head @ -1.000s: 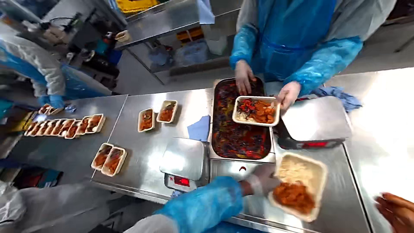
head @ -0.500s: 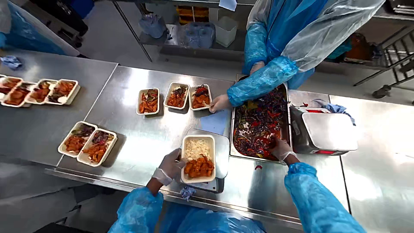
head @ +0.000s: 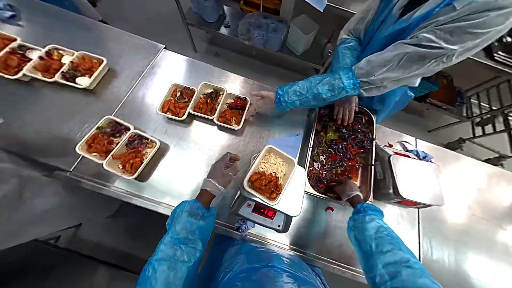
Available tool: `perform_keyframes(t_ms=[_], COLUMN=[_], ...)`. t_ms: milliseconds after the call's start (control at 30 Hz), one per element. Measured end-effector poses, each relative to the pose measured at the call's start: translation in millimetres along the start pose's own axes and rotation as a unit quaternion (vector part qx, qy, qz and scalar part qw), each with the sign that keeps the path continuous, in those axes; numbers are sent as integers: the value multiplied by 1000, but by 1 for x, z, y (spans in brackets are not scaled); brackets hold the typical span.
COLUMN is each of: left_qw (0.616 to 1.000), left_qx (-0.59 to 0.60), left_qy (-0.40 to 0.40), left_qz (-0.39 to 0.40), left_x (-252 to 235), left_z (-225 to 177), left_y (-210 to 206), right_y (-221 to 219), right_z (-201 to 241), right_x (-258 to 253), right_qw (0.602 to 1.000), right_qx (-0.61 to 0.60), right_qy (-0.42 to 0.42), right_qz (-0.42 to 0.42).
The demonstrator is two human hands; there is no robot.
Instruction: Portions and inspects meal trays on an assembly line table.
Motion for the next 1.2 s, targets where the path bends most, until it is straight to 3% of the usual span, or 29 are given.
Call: perform_keyframes(t_ms=[133, 233, 367, 533, 700, 800, 900, 967, 1067, 1133, 1200], left_qw=[991, 980, 972, 970, 974, 974, 970, 965, 965, 964, 955], left_qx=[-36, -126, -132, -177, -141, -141, -183, -216, -215, -190, -177], left_qy=[87, 144, 188, 161, 175, 168, 146, 131, 106, 80, 36], left_qz=[-98, -62, -43, -45, -29, -49, -64, -74, -109, -168, -235], left_x=[31, 59, 91, 104, 123, 123, 122, 127, 133, 131, 131], left_z=[86, 149, 178, 159, 99, 94, 99, 102, 104, 108, 104], left_y=[20, 0, -35, -59, -67, -72, -78, -82, -83, -83, -85], right_y=[11, 4, 0, -19, -4, 14, 32, 40, 36, 41, 55], right_z=[-18, -24, -19, 5, -11, -33, -38, -38, -43, -47, -43], right_x=[-5, -1, 5, 5, 2, -1, 21, 30, 23, 21, 30], right_qw=[999, 996, 996, 995, 993, 989, 964, 911, 819, 821, 850], right_qx=[-4, 48, -28, 13, 37, -60, -257, -409, -570, -570, -526], right_qy=[16, 47, 70, 93, 114, 131, 70, 21, 13, 16, 28], right_qz=[27, 61, 38, 15, 9, -24, 13, 41, 72, 33, -1])
Point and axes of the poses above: each hand's wrist, its own x-axis away from the middle knuckle, its own y-axis out of the back of the hand, z = x × y, the point moved 6 cm from there along -x, towards the middle knuckle, and after that the axes turned 5 degrees about -z, right-handed, at the moved point
